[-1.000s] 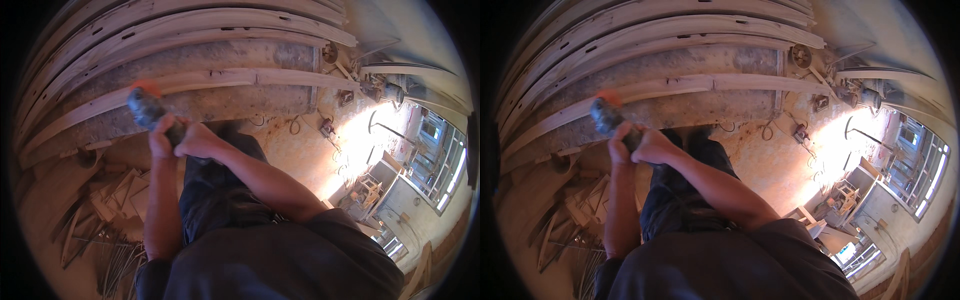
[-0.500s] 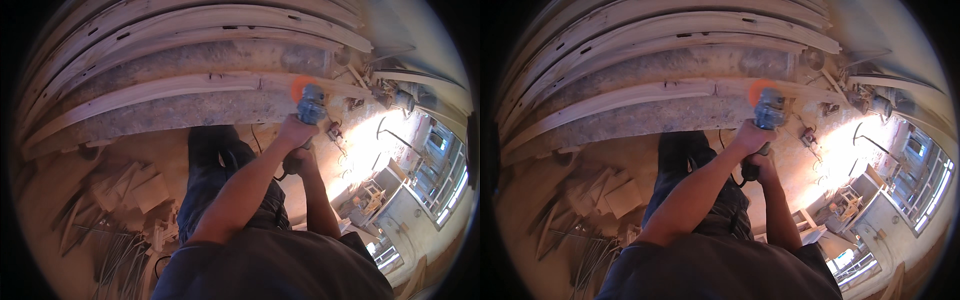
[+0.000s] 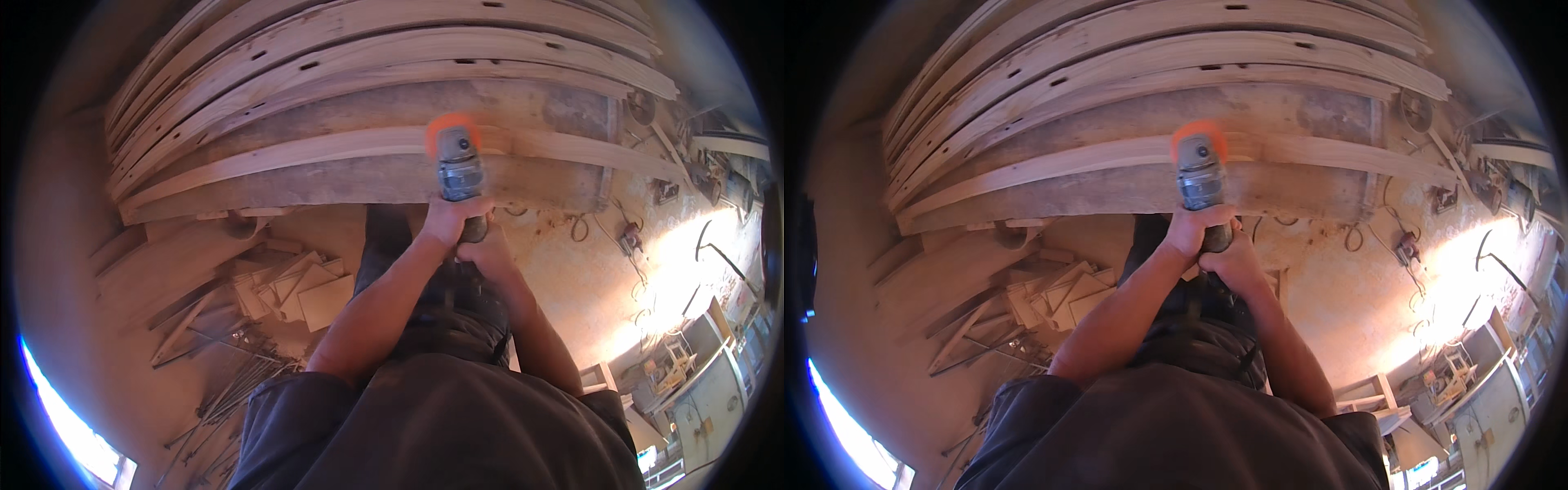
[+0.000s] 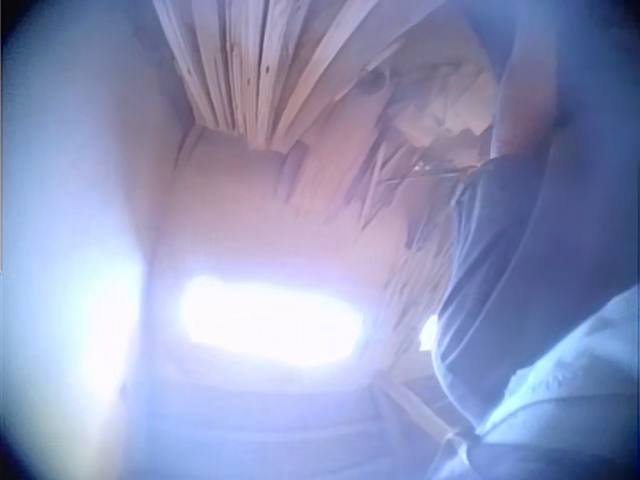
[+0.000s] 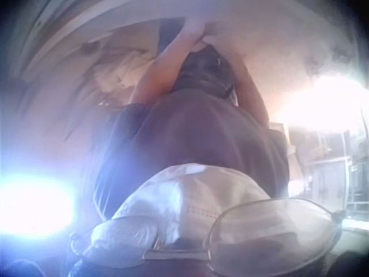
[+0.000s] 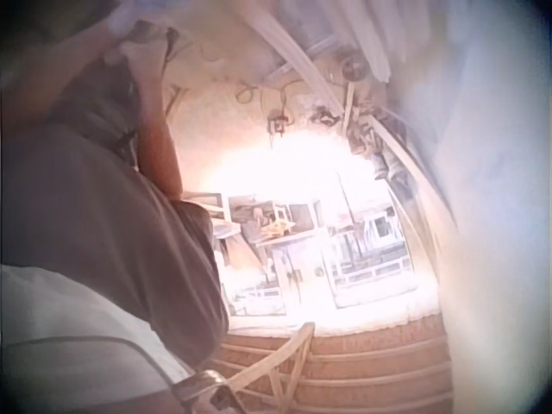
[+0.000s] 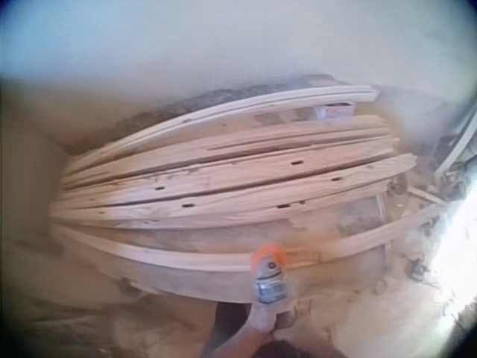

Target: The person sands wooden planks using an angle grinder with a sanding disc, moving it along the surface and edges while occasionally rearranging the stack by hand.

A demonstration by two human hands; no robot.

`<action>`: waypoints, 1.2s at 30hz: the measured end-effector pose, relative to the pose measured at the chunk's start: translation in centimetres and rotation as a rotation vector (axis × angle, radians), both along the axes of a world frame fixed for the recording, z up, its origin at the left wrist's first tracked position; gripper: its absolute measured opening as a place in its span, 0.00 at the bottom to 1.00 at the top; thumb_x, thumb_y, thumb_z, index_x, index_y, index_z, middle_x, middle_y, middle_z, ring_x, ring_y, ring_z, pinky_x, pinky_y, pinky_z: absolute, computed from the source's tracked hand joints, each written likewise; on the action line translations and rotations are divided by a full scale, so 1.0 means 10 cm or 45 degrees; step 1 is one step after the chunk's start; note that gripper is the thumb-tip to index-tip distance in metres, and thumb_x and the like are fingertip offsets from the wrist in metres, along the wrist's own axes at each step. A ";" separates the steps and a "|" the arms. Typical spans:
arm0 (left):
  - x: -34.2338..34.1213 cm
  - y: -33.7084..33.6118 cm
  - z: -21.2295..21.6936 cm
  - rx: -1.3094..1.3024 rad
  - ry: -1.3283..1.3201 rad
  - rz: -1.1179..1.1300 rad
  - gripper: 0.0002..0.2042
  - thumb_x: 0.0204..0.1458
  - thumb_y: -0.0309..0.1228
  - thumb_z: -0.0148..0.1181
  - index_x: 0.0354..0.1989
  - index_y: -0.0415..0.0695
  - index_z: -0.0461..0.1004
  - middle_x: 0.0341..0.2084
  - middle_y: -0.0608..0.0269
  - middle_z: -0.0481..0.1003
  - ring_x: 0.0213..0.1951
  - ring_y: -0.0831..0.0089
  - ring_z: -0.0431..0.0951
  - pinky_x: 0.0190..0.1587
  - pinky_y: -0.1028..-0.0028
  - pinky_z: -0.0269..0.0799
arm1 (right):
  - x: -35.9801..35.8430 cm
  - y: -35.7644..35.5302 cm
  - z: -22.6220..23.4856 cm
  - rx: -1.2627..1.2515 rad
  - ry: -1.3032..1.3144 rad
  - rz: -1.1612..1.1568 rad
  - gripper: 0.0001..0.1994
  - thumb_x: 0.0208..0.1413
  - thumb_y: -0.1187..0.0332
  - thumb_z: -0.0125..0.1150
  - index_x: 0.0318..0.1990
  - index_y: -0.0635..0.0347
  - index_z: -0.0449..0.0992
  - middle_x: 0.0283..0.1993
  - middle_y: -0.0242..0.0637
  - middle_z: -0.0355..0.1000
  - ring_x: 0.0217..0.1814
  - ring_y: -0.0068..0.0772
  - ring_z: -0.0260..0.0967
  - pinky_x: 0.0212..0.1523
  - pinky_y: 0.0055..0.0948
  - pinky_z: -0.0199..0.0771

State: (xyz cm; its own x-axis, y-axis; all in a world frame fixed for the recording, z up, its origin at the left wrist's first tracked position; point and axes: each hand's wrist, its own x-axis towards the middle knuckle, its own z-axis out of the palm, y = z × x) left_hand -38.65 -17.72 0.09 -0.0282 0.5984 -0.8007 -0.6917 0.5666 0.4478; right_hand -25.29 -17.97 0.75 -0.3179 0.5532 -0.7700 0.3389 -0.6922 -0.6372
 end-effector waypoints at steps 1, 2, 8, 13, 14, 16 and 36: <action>-0.19 -0.07 0.08 -0.059 0.008 0.051 0.08 0.48 0.26 0.69 0.34 0.36 0.79 0.27 0.54 0.80 0.30 0.63 0.82 0.38 0.64 0.79 | -0.19 -0.06 -0.02 0.011 0.011 0.046 0.21 0.34 0.69 0.72 0.39 0.67 0.76 0.33 0.35 0.76 0.36 0.28 0.75 0.39 0.31 0.78; -0.42 -0.17 0.07 -0.024 0.027 0.069 0.08 0.48 0.27 0.68 0.35 0.36 0.79 0.27 0.54 0.80 0.30 0.63 0.82 0.39 0.63 0.79 | -0.40 -0.13 -0.07 0.023 0.021 0.091 0.22 0.34 0.68 0.72 0.40 0.67 0.76 0.33 0.35 0.76 0.36 0.28 0.75 0.39 0.30 0.78; -1.64 -0.88 -0.04 0.146 0.071 0.275 0.08 0.50 0.28 0.64 0.35 0.36 0.78 0.27 0.53 0.80 0.32 0.61 0.82 0.42 0.64 0.79 | -1.67 -0.51 -0.04 -0.018 0.034 0.387 0.27 0.33 0.67 0.73 0.45 0.67 0.75 0.37 0.38 0.77 0.39 0.30 0.77 0.43 0.31 0.78; -2.90 -1.64 -0.19 -0.013 0.128 0.454 0.09 0.50 0.29 0.64 0.36 0.38 0.77 0.30 0.53 0.80 0.34 0.62 0.82 0.43 0.63 0.78 | -3.06 -0.87 0.12 0.052 -0.003 0.657 0.33 0.32 0.64 0.72 0.51 0.69 0.75 0.40 0.46 0.79 0.43 0.36 0.78 0.45 0.33 0.78; -3.22 -1.71 -0.17 0.008 0.057 0.545 0.10 0.51 0.30 0.64 0.37 0.36 0.78 0.31 0.52 0.81 0.34 0.62 0.82 0.44 0.63 0.79 | -3.40 -0.84 0.22 0.007 -0.026 0.746 0.34 0.32 0.63 0.72 0.52 0.70 0.74 0.40 0.48 0.79 0.43 0.36 0.79 0.45 0.34 0.78; -3.78 -1.85 -0.07 0.045 0.034 0.687 0.09 0.53 0.31 0.61 0.36 0.37 0.76 0.30 0.50 0.79 0.34 0.58 0.81 0.44 0.61 0.78 | -3.99 -1.00 0.14 0.016 0.094 0.809 0.36 0.31 0.63 0.72 0.53 0.72 0.74 0.40 0.50 0.79 0.44 0.38 0.80 0.44 0.34 0.79; -2.54 -1.46 -0.12 0.069 0.009 0.212 0.08 0.51 0.27 0.65 0.33 0.35 0.78 0.25 0.54 0.79 0.27 0.64 0.81 0.36 0.65 0.79 | -2.58 -1.30 -0.07 0.049 -0.012 0.146 0.25 0.34 0.72 0.70 0.46 0.65 0.75 0.32 0.35 0.76 0.34 0.27 0.74 0.37 0.30 0.77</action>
State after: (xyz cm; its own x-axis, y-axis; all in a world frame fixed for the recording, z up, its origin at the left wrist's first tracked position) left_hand -64.01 -32.36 -1.12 -0.1361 0.6273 -0.7668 -0.7704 0.4196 0.4800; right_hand -51.10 -30.92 0.07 -0.3732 0.5427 -0.7524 0.4207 -0.6238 -0.6587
